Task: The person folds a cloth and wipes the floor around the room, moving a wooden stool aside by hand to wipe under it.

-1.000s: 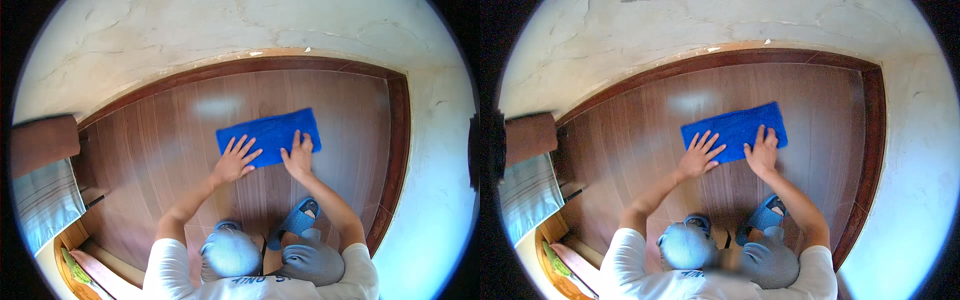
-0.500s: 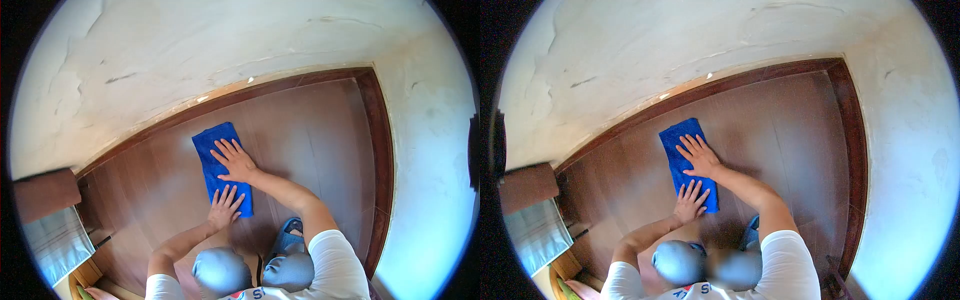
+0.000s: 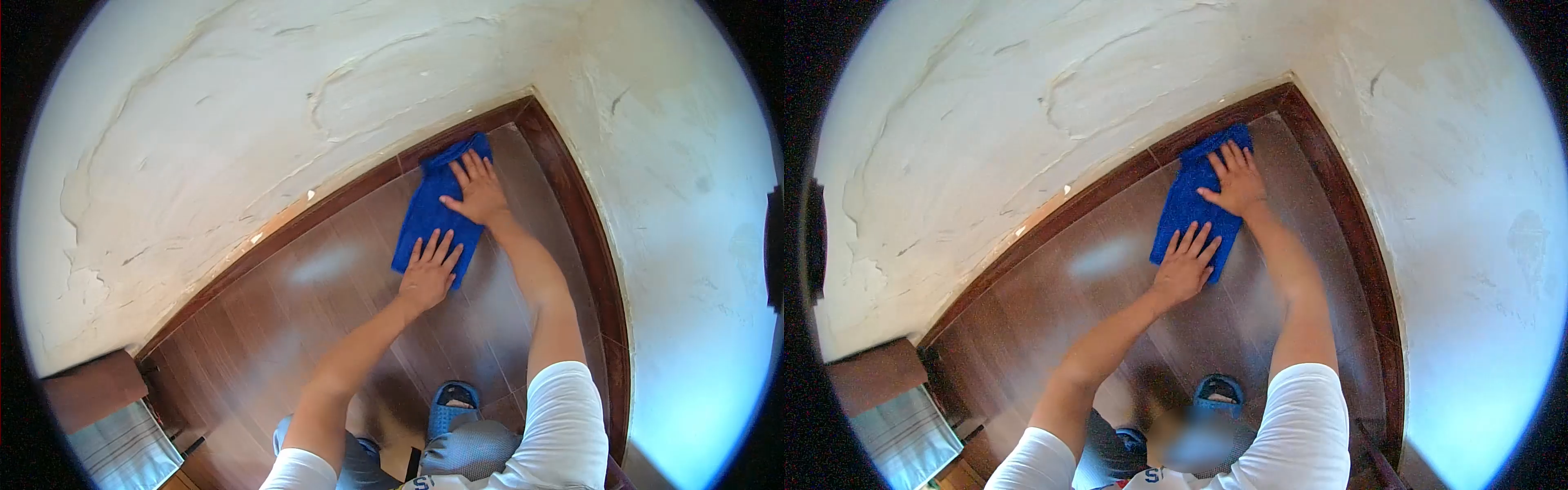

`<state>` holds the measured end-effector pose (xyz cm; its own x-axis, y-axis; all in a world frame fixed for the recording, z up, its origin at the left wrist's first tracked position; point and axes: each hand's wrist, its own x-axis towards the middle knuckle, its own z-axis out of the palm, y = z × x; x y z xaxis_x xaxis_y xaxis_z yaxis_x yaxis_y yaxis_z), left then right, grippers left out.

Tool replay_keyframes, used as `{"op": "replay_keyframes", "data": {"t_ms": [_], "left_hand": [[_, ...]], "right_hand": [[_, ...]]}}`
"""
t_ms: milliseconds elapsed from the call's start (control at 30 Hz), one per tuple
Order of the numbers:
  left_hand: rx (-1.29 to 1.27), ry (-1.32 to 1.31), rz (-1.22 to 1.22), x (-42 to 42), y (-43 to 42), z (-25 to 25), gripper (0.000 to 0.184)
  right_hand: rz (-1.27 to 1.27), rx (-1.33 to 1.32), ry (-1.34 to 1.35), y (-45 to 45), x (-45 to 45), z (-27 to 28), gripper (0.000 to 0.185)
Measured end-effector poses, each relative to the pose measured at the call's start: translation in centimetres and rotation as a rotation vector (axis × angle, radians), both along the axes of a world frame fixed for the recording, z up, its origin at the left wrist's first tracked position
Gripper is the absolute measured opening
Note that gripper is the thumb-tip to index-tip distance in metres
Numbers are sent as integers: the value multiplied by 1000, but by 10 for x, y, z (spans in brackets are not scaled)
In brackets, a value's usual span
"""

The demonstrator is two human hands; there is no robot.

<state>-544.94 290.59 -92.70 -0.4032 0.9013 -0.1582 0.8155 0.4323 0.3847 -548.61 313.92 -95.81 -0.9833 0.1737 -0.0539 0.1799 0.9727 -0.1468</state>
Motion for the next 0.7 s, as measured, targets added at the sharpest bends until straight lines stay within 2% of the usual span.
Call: {"op": "replay_keyframes", "data": {"t_ms": [100, 200, 300, 400, 467, 567, 700], "left_hand": [[-30, 0, -4, -12, 45, -2, 62], [-105, -15, 28, -30, 84, 6, 63], [-189, 11, 79, -32, 114, 12, 68], [49, -86, 299, -32, 115, 7, 72], [-16, 1, 217, -34, 112, -4, 74], [-88, 103, 93, -24, 103, -9, 74], [-104, 96, -166, 31, 71, -5, 70]], "right_hand": [[-172, 108, -80, 38, -1, -3, 95], [-329, 84, -177, 75, -7, 23, 99], [-308, 177, -242, 82, -22, 22, 103], [-301, 184, -229, 80, -25, 22, 104], [-295, 161, -253, 80, -25, 30, 103], [-360, 146, -133, 74, 15, 18, 99], [-518, 76, 61, 45, 143, 2, 91]]}}
